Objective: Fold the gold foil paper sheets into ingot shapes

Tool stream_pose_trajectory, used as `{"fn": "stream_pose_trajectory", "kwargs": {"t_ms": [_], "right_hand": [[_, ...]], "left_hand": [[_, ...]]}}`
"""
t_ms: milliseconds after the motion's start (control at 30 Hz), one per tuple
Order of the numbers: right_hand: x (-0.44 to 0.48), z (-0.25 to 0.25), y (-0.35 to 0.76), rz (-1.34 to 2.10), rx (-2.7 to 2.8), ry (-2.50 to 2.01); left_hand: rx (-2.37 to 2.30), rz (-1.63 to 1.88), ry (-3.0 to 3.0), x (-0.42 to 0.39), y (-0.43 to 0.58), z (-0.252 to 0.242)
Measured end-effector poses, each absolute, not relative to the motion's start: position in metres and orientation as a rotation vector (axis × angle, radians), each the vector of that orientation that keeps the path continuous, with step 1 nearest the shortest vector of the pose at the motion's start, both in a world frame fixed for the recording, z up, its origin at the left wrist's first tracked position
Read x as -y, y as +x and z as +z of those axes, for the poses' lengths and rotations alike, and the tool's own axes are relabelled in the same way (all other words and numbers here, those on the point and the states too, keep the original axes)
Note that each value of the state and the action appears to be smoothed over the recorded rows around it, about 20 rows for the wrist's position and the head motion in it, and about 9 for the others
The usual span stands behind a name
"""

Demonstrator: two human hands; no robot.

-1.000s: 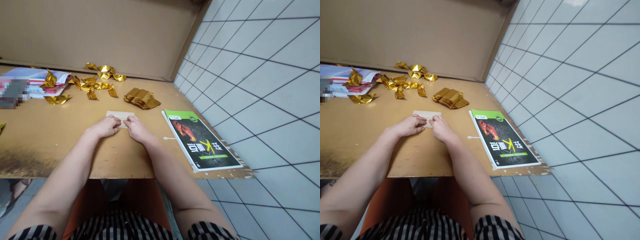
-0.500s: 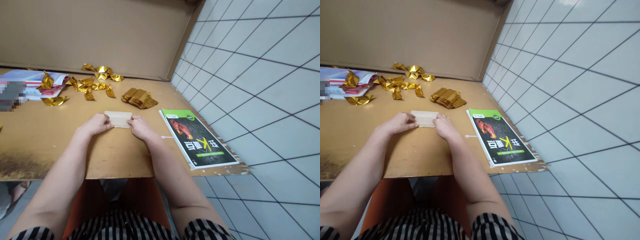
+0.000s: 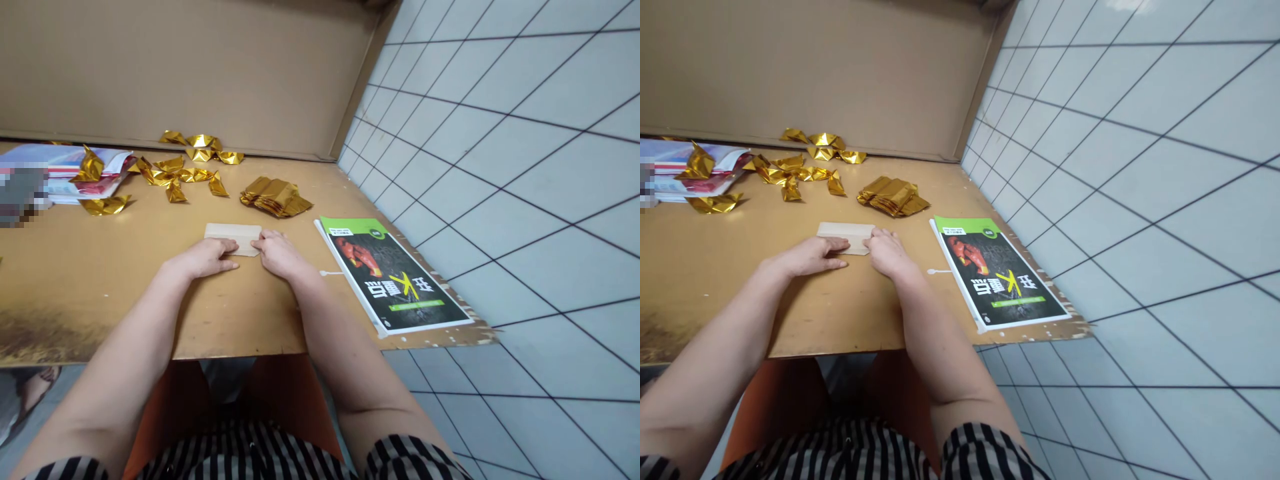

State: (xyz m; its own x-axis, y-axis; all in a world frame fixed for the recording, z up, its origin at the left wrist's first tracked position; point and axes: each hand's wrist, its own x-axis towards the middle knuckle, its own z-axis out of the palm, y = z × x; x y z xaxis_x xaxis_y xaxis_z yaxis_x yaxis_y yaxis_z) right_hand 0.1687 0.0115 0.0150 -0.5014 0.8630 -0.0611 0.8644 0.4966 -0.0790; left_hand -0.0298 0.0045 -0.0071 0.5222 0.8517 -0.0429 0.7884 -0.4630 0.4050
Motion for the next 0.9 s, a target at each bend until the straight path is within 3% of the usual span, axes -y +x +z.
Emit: {"fn": "stream_pose_trajectory", "kwargs": {"t_ms": [600,900], "right_hand": [[-0.011,0.03,0.174,-0.082,-2.598,1.574],[-0.039,-0.005,0.172,-0.246,-2.824,2.016]], "left_hand": [[-1.561,0.271,2.078,-0.006,-0.051,0.004],[-1.599,0.379,2.359,-0.014,-0.041,-0.005]]}}
